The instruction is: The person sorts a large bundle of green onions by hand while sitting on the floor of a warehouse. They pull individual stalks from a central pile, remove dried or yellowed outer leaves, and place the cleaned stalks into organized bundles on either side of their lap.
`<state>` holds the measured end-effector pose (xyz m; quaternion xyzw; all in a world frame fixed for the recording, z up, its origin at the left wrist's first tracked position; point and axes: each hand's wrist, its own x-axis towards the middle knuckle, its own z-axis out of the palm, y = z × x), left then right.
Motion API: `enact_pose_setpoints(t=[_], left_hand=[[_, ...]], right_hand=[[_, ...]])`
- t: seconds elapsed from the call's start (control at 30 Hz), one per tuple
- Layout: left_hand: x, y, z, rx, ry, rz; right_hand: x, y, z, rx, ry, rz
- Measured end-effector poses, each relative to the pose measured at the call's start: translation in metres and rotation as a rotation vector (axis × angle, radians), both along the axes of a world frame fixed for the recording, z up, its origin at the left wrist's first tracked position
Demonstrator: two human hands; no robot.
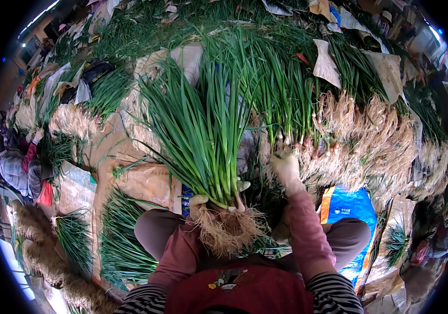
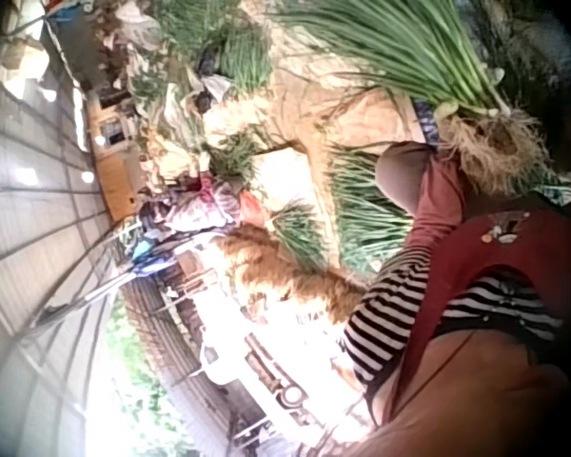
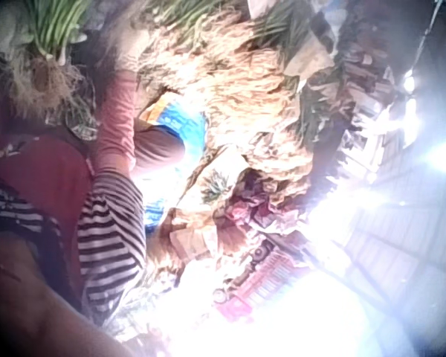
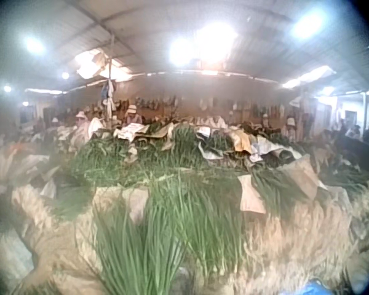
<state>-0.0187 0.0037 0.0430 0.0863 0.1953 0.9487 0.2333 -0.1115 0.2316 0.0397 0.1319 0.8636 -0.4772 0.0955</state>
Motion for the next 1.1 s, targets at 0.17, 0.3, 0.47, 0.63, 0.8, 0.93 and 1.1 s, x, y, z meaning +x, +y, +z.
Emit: enact_pose_setpoints(t=[0.17, 0.3, 0.47, 0.63, 0.8, 0.93, 1.1], left_hand=[[-0.006, 0.006, 0.003, -0.042, 0.032, -0.041], [-0.008, 0.007, -0.017, -0.004, 0.039, -0.052], [-0.001, 0.005, -0.046, -0.107, -0.154, 0.044], [-0.007, -0.002, -0.088, -0.204, -0.203, 0.001], [-0.006, 0.010, -0.049, -0.193, -0.214, 0.019], [-0.005, 0.008, -0.043, -0.247, -0.245, -0.083], [-0.005, 0.003, -0.035, -0.293, -0.224, -0.128]], right_hand=[[0.077, 0.001, 0.015, -0.545, 0.011, 0.344], [0.073, 0.009, 0.009, -0.644, -0.353, 0.615], [0.044, 0.012, 0.013, -0.406, -0.240, 0.314], [0.018, 0.001, -0.018, -0.644, -0.230, -0.015], [0.038, 0.007, -0.028, -0.658, -0.142, -0.109], [0.047, -0.002, -0.036, -0.636, -0.037, -0.038], [0.046, -0.016, -0.034, -0.771, -0.163, -0.084]])
